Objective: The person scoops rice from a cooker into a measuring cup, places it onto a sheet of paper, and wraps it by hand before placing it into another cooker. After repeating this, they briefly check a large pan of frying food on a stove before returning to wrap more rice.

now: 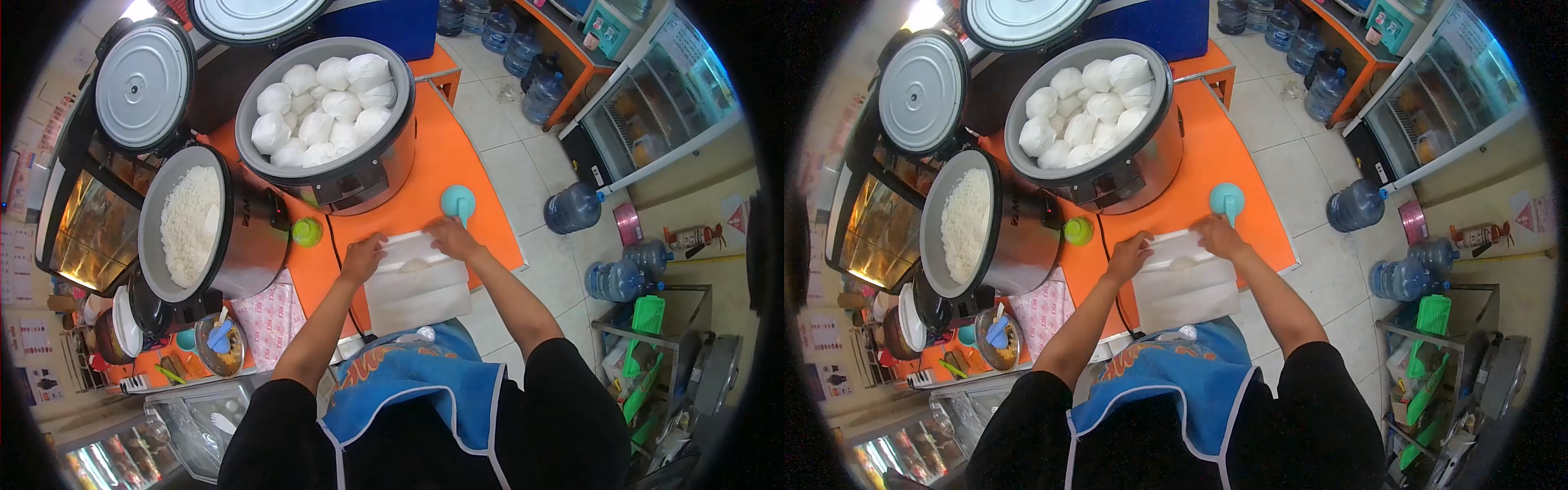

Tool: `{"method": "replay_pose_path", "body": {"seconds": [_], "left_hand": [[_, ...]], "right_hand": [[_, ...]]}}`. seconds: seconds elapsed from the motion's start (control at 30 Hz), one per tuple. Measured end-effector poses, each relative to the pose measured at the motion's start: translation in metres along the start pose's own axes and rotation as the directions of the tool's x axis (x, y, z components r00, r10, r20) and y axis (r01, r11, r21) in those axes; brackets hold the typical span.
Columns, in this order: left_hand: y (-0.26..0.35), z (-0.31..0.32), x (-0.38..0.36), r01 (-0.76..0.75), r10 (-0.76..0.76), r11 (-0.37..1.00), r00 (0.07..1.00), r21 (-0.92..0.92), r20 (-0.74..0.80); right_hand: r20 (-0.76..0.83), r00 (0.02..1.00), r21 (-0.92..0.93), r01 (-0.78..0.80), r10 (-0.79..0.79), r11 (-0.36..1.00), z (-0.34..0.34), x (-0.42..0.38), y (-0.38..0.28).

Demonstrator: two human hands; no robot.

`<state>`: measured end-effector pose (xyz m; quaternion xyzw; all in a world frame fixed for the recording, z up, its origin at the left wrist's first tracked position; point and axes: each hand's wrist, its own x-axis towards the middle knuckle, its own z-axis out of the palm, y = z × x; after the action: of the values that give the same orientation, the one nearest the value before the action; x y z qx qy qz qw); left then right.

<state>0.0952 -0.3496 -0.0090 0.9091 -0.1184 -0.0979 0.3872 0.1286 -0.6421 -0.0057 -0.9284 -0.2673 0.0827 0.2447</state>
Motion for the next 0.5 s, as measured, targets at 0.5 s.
{"method": "replay_pose_path", "body": {"seconds": [0.5], "left_hand": [[0.016,-0.010,-0.033,-0.245,0.245,0.969,0.969,0.026,0.030]], "right_hand": [[-0.077,0.995,-0.081,0.058,-0.065,0.995,-0.020,-0.060,-0.019]]}}
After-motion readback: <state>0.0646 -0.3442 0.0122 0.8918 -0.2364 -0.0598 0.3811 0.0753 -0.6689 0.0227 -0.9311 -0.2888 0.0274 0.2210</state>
